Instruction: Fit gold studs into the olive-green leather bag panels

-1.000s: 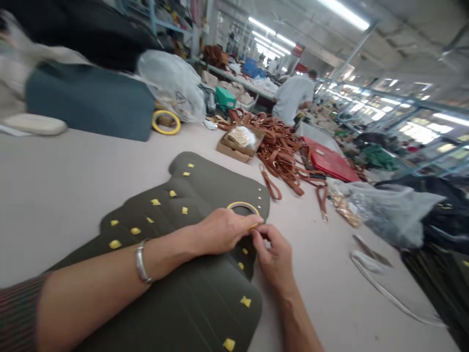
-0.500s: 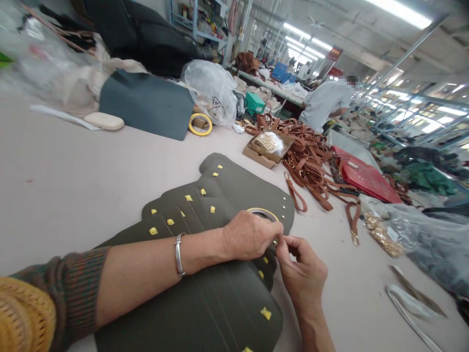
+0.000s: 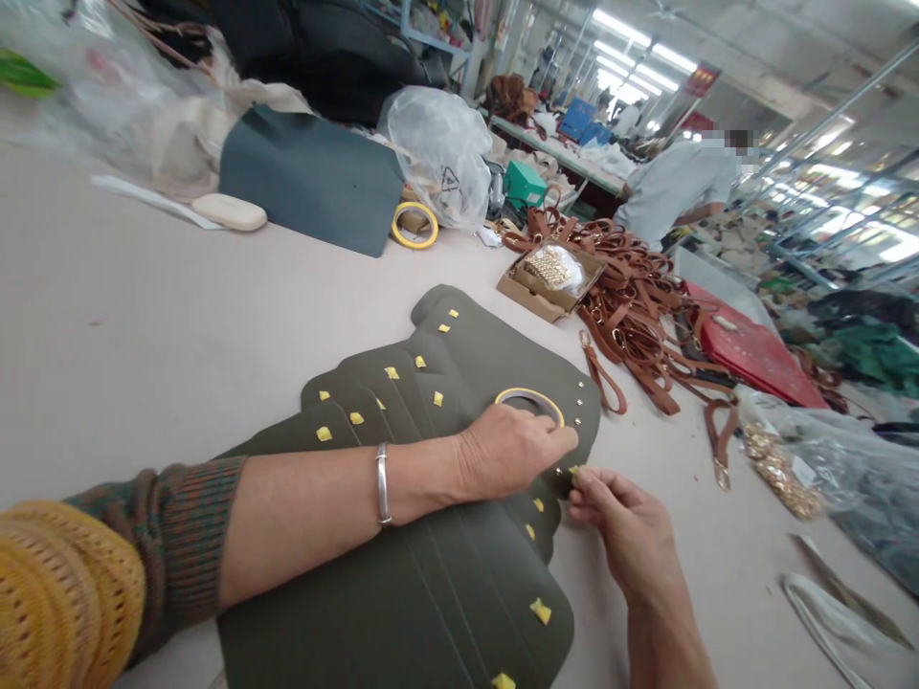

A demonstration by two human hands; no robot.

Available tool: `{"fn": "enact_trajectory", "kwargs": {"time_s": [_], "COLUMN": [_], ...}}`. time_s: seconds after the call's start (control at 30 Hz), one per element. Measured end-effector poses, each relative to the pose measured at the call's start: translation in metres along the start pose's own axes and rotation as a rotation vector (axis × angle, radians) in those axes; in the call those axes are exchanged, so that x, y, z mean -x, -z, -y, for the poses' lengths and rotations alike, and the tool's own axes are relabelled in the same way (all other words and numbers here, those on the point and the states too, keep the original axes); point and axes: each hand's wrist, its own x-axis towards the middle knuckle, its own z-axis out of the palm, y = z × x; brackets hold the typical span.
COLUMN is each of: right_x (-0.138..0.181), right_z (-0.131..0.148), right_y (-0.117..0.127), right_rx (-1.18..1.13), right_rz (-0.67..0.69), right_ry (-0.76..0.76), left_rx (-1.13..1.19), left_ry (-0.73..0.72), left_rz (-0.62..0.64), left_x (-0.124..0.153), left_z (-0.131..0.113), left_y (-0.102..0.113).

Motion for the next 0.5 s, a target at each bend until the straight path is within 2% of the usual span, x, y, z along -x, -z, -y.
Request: {"fn": "enact_trajectory", "kwargs": {"time_s": [0.27, 0.37, 0.5], "right_x": [0.004, 0.004, 0.003], "right_z": [-0.004, -0.003, 0.004], "right_y": [-0.01, -0.013, -0.019], "right_rx": [0.295, 0.426, 0.685], "right_rz": [-0.012, -0.013, -0.08], "right_ry": [0.066, 0.108, 0.165], "left_rx": [-0.006, 0.004, 0.012], "left_ry": [0.009, 0.016, 0.022], "left_rz": [0.208, 0.217, 0.206], "left_x": [0.002, 0.002, 0.002], "left_z": [0.0, 0.001, 0.002], "left_y": [-0.006, -0.005, -0.006]}}
